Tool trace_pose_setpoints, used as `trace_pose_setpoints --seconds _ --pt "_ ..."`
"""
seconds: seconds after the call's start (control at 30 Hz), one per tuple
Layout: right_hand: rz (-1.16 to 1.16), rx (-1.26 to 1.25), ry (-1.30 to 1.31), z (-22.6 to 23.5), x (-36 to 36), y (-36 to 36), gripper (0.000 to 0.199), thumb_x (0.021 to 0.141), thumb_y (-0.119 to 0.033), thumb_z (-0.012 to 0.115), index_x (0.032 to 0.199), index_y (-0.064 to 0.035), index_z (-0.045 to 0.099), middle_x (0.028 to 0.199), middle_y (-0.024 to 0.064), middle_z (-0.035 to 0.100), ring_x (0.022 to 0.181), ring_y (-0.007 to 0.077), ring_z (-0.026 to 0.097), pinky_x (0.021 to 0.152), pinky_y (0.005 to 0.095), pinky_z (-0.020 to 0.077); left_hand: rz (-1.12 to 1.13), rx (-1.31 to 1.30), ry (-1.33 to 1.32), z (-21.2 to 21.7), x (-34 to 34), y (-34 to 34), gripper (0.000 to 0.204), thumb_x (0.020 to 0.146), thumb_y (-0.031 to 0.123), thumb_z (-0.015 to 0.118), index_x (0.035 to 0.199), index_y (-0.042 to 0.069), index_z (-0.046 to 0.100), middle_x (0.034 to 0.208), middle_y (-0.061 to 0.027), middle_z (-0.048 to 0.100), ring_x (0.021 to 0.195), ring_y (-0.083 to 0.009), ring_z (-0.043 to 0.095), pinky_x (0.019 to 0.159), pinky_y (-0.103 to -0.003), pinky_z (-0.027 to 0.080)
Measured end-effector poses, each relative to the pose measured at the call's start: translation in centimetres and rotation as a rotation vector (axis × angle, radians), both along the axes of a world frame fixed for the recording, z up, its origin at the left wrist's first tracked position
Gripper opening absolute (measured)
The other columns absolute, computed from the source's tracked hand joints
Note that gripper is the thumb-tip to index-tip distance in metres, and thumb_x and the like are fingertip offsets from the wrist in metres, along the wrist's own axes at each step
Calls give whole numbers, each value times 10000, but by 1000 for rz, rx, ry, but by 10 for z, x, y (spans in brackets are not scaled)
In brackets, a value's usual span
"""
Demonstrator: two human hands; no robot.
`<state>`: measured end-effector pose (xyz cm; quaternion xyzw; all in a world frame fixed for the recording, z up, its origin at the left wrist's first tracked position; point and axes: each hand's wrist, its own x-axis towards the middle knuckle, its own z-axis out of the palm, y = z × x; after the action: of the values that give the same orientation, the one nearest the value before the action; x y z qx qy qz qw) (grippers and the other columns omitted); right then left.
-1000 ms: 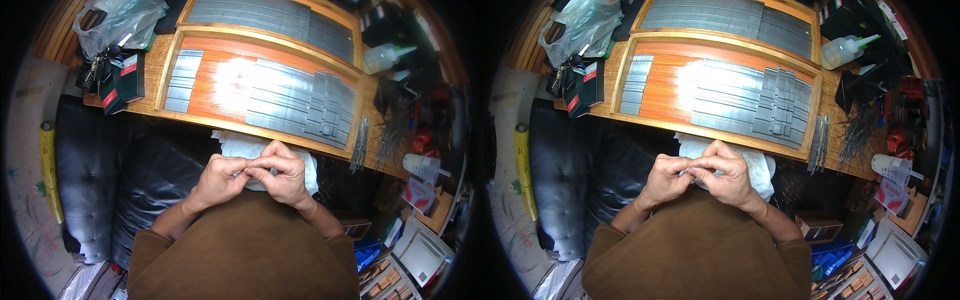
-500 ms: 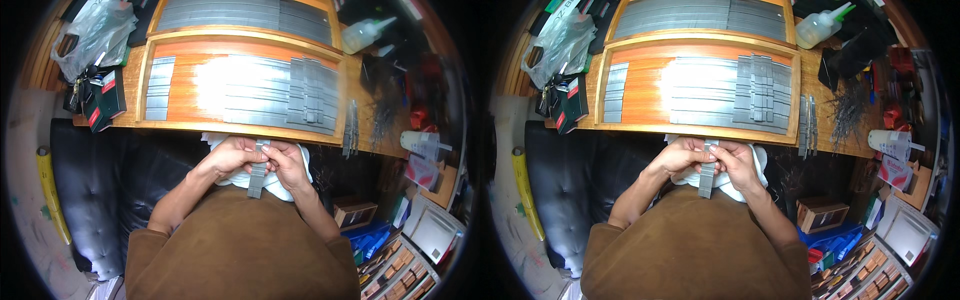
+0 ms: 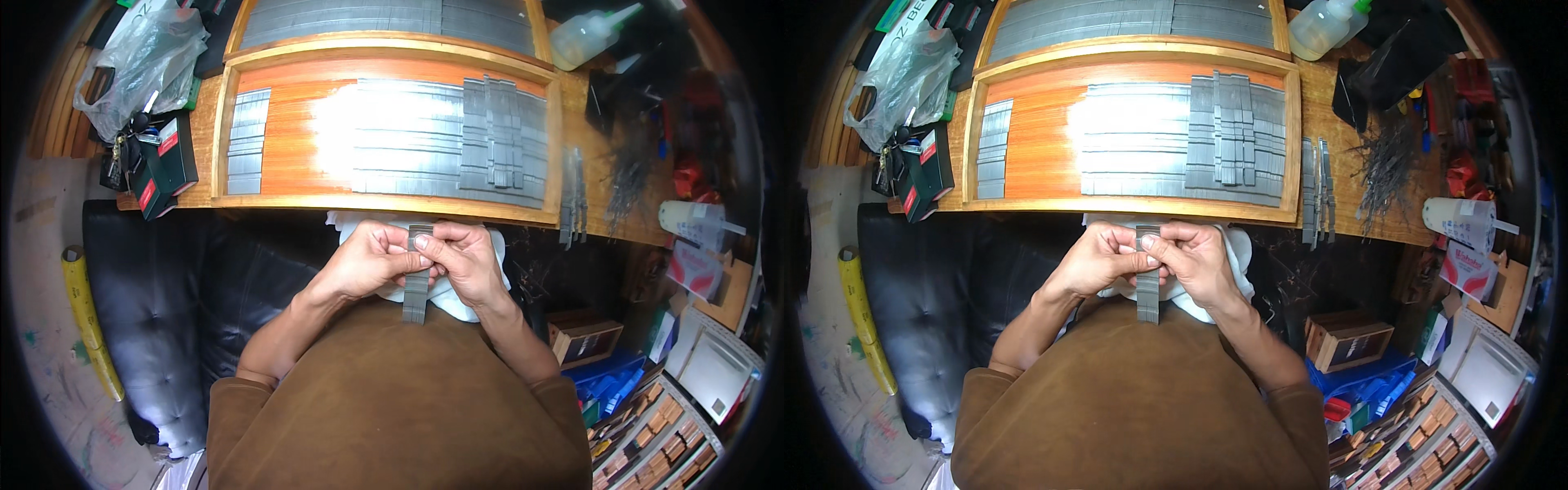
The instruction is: The person assembles small metal strips by hand, aligning and interlocking them into a longer chain. They repeatedly pick up individual strips, connect them, and place the assembled piece on a wooden tray. The workspace includes a tray with many similar metal parts and various tools.
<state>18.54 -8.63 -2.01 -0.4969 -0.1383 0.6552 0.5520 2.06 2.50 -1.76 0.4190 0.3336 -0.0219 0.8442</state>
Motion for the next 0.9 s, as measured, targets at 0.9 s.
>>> trace_pose_setpoints --seconds 0.9 --pt "52 427 -592 1 0 -10 243 915 43 749 1148 -5 797 873 26 625 766 99 582 662 246 481 81 577 -187 3 -12 -13 121 942 58 787 1016 -36 770 864 -96 789 743 -220 757 639 -310 559"
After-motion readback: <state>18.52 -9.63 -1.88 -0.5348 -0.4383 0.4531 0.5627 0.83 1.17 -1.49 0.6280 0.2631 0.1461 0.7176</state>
